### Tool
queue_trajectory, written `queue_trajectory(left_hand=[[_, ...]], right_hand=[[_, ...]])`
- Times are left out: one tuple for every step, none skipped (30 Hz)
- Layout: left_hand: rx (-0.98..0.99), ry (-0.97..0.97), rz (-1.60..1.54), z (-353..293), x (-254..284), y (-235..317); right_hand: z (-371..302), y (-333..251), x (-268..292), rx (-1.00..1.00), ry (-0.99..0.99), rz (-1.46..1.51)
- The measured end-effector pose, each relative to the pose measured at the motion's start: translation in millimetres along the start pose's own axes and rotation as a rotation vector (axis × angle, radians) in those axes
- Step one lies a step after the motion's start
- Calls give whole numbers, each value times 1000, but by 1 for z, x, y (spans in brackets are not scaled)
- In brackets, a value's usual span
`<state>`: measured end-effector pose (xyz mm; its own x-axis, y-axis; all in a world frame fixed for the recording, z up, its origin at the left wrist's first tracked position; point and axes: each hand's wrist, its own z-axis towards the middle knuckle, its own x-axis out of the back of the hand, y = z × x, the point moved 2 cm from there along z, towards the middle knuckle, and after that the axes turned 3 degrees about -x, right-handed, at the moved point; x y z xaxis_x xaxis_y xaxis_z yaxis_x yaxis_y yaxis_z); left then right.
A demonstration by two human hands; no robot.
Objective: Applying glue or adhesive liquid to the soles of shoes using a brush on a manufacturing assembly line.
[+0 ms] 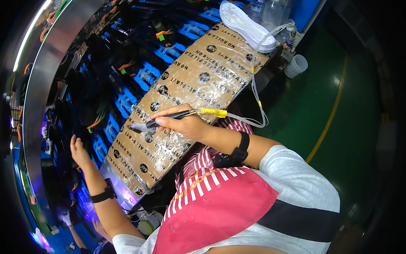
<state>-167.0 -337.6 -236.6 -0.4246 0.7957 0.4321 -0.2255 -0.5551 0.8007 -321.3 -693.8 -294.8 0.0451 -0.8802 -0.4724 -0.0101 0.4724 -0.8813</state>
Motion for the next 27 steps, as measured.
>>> queue_trajectory(left_hand=[[51,-43,-28,-7,-13,-1],[102,-87,-54,-14,-27,0],[104,-96,-59,-19,-33,-1],[64,-114,-120,-18,-34,-22],[93,-117,-89,-21,-41,-25],[122,-120,-58,-24,-47,-27],[151,-139,-58,-26,-51,-28],[155,-140,-56,-28,-54,-30],[143,-139,-61,-30,-57,-32],[131,-138,-65,-31,-59,-34],[126,-139,-54,-32,-60,-36],[130,-142,-51,-32,-61,-37],[139,-147,-36,-33,-62,-37],[147,-153,-22,-34,-62,-37],[151,-157,-19,-34,-63,-37],[192,-184,5,-35,-62,-38],[233,-208,29,-36,-61,-38],[235,-211,32,-36,-61,-40],[224,-215,36,-37,-62,-44],[210,-211,42,-36,-62,-46],[156,-179,19,-37,-65,-42],[154,-174,24,-33,-65,-45],[134,-165,91,-28,-61,-50],[114,-155,158,-22,-56,-53],[-16,-139,241,-12,-53,-54],[-16,-132,248,-2,-51,-51],[-96,-76,441,9,-53,-41]], right_hand=[[1,4,3,-41,16,45],[2,9,6,-82,33,92],[2,11,6,-82,38,96],[2,14,6,-87,36,96],[3,16,8,-125,48,160],[4,19,10,-163,59,225],[5,21,12,-167,62,225],[6,23,12,-172,50,253],[8,24,13,-178,39,283],[9,25,14,-183,38,284],[10,27,14,-206,42,314],[11,28,14,-228,45,344],[12,29,14,-233,48,347],[12,29,15,-266,62,373],[13,30,16,-299,76,400],[13,31,17,-303,80,403],[14,31,17,-310,76,427],[14,31,17,-316,73,452],[14,31,18,-319,75,455],[15,30,17,-334,83,461],[16,30,17,-349,90,467],[16,29,17,-350,83,471],[14,26,17,-355,89,458],[13,23,16,-359,94,445],[13,21,16,-357,99,436],[13,20,16,-360,90,440],[12,15,17,-364,95,411]])
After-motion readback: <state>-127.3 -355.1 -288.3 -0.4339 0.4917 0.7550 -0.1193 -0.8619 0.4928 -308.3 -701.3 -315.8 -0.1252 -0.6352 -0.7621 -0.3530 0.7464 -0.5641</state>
